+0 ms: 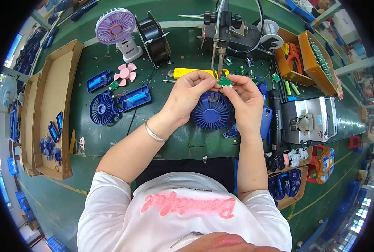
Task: The person assembles mini handheld fans by connecting circuit boards to fan housings by hand, driving screws into a fan motor with an electric screwdriver, turning on an assembled fan, and taking additional circuit boards from a tray to fit onto other fan parts.
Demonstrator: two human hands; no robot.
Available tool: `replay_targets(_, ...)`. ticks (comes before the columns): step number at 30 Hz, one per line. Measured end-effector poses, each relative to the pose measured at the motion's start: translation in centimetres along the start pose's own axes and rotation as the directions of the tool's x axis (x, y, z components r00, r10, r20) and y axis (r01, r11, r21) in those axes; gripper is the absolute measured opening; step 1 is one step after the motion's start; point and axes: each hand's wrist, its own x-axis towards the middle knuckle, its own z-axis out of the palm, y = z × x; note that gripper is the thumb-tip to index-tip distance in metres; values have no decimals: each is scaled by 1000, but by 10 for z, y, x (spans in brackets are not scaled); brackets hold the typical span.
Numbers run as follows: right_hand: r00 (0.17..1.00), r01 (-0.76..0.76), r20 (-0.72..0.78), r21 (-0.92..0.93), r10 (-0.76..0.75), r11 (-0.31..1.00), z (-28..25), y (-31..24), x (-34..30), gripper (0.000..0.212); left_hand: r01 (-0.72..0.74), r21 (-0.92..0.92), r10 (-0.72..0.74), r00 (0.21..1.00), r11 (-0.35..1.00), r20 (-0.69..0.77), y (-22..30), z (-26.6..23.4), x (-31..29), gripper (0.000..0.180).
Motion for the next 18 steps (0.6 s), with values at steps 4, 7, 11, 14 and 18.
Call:
replay_targets(4,1000,6,-7,-13,-6,1000,1,-1,-1,26,-7,-9,7,1000,1000,0,3,0,-2,13)
replay_targets(7,1000,29,2,-5,-29,1000,2,-1,-1,26,-13,-8,13,1000,1000,8,2,0,-2,13)
replay_targets(11,999,32,14,-4,-32,999,2,0,-1,26,-12,-2,12,1000,1000,1,2,-1,-2,13)
replay_targets(14,1000,19,3,-9,-19,1000,2,-1,-1,26,-12,3,12,1000,1000,2,3,0,-2,13)
replay_targets(18,999,43,27,-11,-43,999,1,1,-1,26,-23,2,23,1000,1000,12,1,-2,-1,13)
